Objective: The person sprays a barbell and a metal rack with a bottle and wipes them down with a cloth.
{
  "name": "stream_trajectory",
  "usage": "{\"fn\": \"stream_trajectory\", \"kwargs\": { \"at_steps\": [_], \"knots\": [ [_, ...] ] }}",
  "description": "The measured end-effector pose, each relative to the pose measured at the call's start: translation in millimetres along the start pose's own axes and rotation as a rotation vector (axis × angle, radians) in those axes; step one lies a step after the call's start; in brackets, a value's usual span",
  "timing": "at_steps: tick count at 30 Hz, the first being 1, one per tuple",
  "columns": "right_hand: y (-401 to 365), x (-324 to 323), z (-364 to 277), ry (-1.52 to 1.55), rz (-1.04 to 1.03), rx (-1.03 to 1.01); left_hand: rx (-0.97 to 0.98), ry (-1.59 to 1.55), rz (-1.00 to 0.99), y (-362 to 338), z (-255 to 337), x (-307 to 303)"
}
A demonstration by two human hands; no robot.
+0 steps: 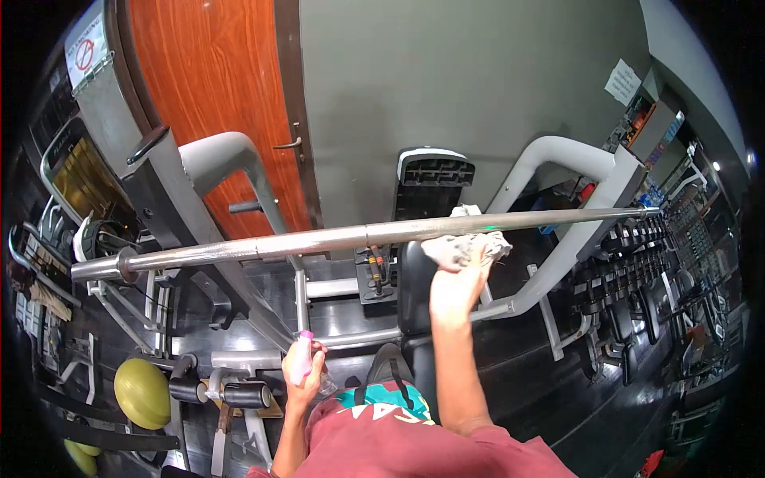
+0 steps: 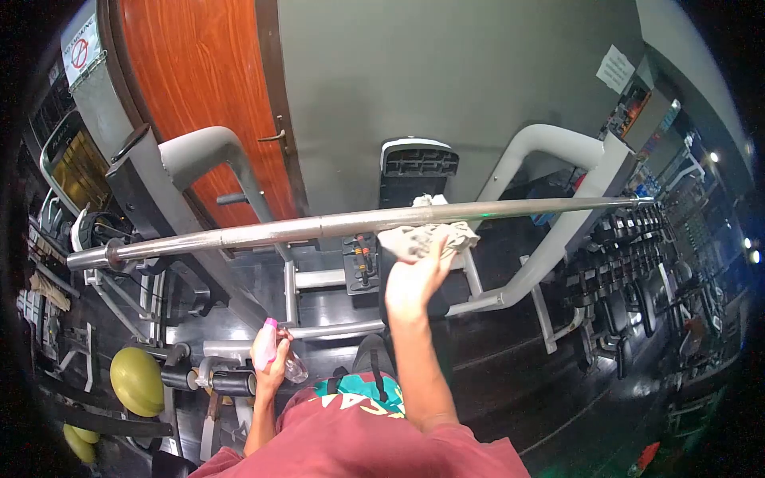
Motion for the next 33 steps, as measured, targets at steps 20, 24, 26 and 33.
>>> {"fn": "stream_trajectory", "kwargs": {
  "at_steps": [20,24,26,33],
  "knots": [
    [-78,-47,40,-0.328,-0.077,0.417,0.027,0.066,0.017,3,1,3],
    [-21,-42,-7,-0.372,0.000,-0.275,-0.005,0.015,0.032,2,1,5],
    [3,-37,-22,-0.672,-0.001,-0.561,-0.025,0.048,0.012,3,5,5],
    [-15,-16,-7,-1.244,-0.413,-0.842,0.042,0.122,0.023,5,10,3]
  ]
}}
Point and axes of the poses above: each hand's wrist, its own y-axis towards the middle knuckle, its own x-axis out of the palm, z = x × y, the point moved 3 cm from there along y, towards the middle knuckle, and after that the axes turned 8 degrees about -x, right-handed, at the moved point
